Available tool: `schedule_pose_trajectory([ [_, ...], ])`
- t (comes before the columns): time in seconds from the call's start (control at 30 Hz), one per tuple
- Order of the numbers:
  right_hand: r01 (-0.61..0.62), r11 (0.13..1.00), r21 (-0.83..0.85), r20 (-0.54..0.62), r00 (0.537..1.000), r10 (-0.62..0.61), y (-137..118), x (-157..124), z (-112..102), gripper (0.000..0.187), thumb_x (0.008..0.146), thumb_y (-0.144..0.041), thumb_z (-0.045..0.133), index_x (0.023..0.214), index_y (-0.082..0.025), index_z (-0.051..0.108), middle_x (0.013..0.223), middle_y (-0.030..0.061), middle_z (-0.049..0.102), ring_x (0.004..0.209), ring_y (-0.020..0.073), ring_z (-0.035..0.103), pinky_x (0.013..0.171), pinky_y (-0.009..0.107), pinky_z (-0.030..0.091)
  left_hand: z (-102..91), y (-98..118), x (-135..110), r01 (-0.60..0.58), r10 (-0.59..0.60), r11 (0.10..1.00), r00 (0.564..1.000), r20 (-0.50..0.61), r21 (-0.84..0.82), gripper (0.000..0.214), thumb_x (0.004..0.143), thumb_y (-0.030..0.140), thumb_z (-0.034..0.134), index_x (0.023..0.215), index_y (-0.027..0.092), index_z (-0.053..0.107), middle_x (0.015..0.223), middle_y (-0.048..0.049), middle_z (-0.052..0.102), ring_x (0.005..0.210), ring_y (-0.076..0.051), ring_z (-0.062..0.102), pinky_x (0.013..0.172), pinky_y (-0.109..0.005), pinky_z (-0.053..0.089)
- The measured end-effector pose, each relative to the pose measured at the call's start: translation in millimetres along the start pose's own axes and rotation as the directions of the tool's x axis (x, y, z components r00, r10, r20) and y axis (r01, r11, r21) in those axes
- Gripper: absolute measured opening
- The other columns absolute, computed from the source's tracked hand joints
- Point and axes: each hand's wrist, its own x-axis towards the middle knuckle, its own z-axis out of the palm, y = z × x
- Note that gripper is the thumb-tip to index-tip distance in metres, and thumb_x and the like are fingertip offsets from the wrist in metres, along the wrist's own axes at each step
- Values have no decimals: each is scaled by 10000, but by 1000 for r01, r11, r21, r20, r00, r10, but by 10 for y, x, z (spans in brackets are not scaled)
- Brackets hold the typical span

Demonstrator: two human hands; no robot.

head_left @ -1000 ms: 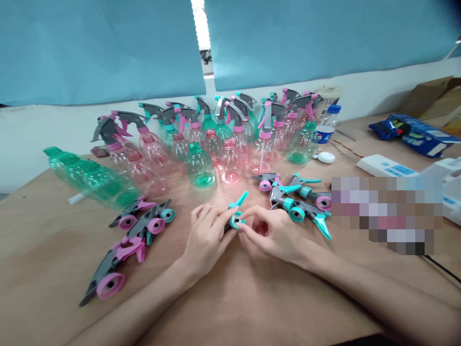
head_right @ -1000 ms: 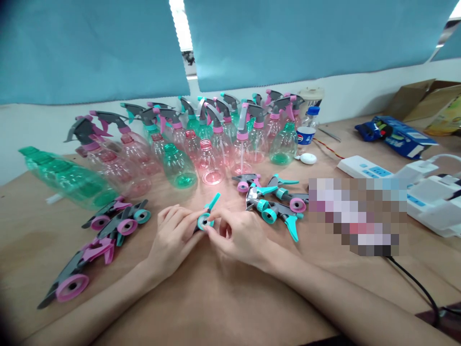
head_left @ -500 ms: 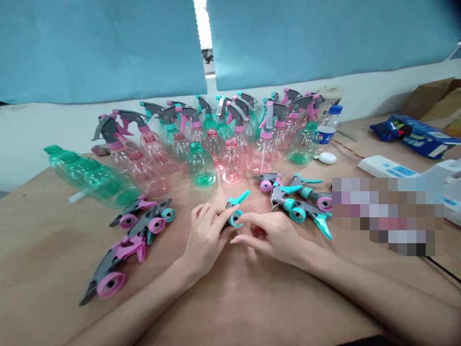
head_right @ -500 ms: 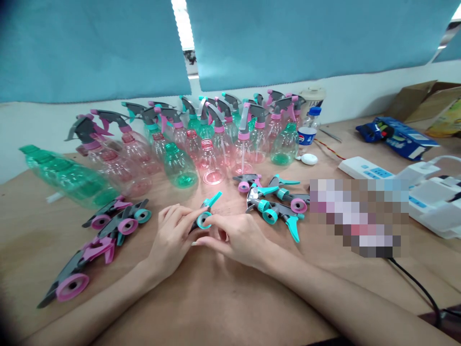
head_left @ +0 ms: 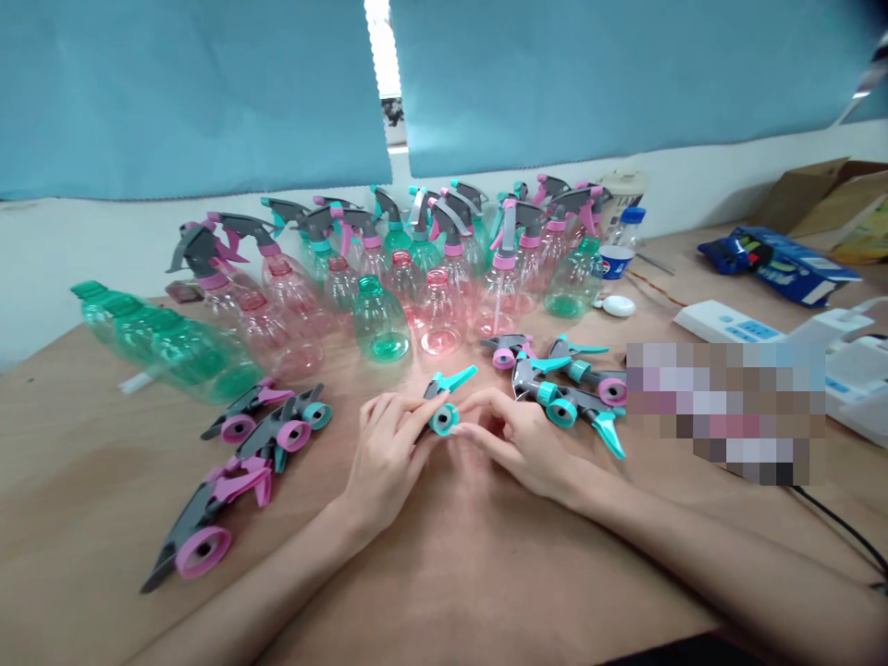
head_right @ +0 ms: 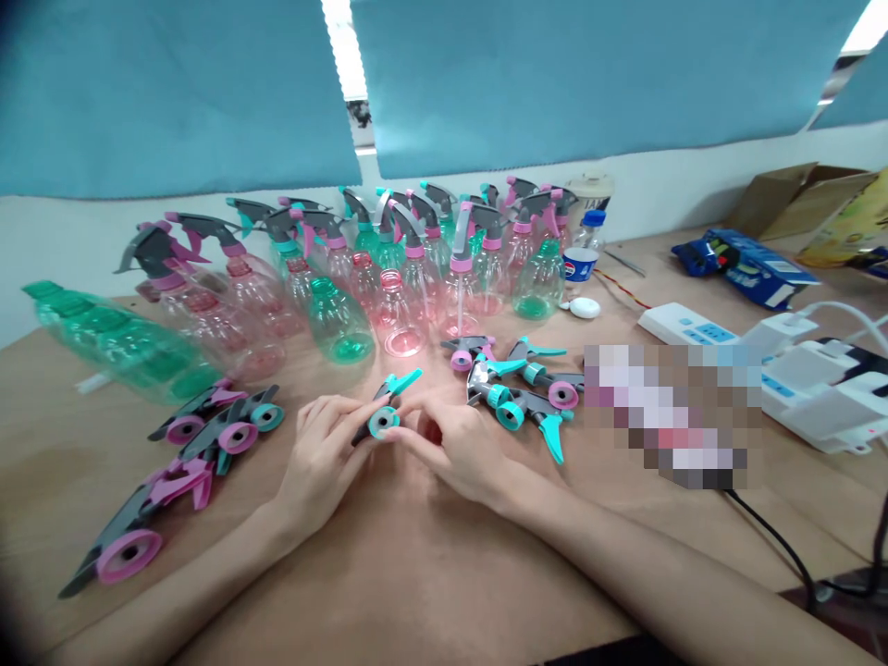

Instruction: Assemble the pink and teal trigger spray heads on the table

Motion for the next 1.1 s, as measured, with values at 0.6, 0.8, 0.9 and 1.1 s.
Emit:
schedule_pose_trajectory([
  [0.6,601,780,-174,-294,724,-624,-177,0,87,430,910,-353,520,525,-165,480,407,-55,443,380,51,411,432,205,302,561,297,824,-80,44,974,985,-166,-212,221,857,216,603,1076,200,629,972,-31,679,899,-181,579,843,-331,395],
  [0.8,657,739,-149,-317,676,-665,-216,21,117,467,938,-386,460,536,-153,504,409,-48,470,371,49,426,426,195,335,896,417,1006,-161,209,957,960,187,-243,337,827,161,583,1163,192,587,1137,-33,670,1057,-209,570,919,-375,367],
  [0.9,647,751,-136,-314,690,-652,-202,28,122,469,934,-413,456,544,-158,514,410,-45,488,373,56,444,426,194,353,870,433,1002,-166,230,955,938,259,-246,314,843,230,571,1152,182,600,1144,-40,669,1063,-206,574,967,-385,341],
  [1.1,621,779,-86,-272,738,-618,-148,25,124,437,920,-413,489,576,-149,543,451,-23,543,413,73,495,485,202,406,756,464,973,-202,249,965,907,340,-169,504,864,538,506,1224,188,550,1249,-65,608,1137,-239,522,1020,-433,284],
])
